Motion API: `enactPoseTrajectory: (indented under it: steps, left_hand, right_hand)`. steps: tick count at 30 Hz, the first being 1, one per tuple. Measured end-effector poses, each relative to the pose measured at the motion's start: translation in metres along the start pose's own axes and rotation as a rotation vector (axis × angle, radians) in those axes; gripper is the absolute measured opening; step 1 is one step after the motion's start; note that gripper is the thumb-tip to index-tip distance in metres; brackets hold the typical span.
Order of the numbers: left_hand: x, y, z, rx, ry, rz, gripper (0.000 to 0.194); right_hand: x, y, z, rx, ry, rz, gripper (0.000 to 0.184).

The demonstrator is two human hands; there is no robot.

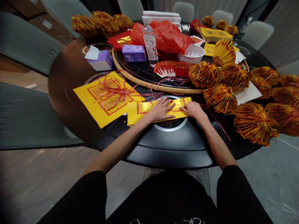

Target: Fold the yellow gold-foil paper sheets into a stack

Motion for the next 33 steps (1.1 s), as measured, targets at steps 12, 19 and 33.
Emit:
enactPoseTrajectory:
  steps: [12,19,33]
  left_hand:
    - [0.001,-0.001,-0.001,-0.014,-0.041,0.01,0.085]
    - [0.003,-0.001,-0.003,-0.043,-0.053,0.007,0.085]
    - [0.002,0.0,-0.002,-0.01,-0.008,-0.001,0.083]
  right_hand:
    - [0.012,-0.002,0.004,0.004,-0.096,-0.028,0.053]
    - [0.016,-0.004,0.006,0.008,-0.174,-0.06,0.049]
    - [0.019,-0.006,0.006,0.013,-0.304,-0.105,0.05]
Point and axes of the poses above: each hand's wrist, its own y-axis away from the middle knuckle, its own z-axis out of the palm, x = y × z, the point moved 5 cm from there along -y, towards the middle knuckle, and after that the axes turned 4 degrees about z, right-handed, at the moved point
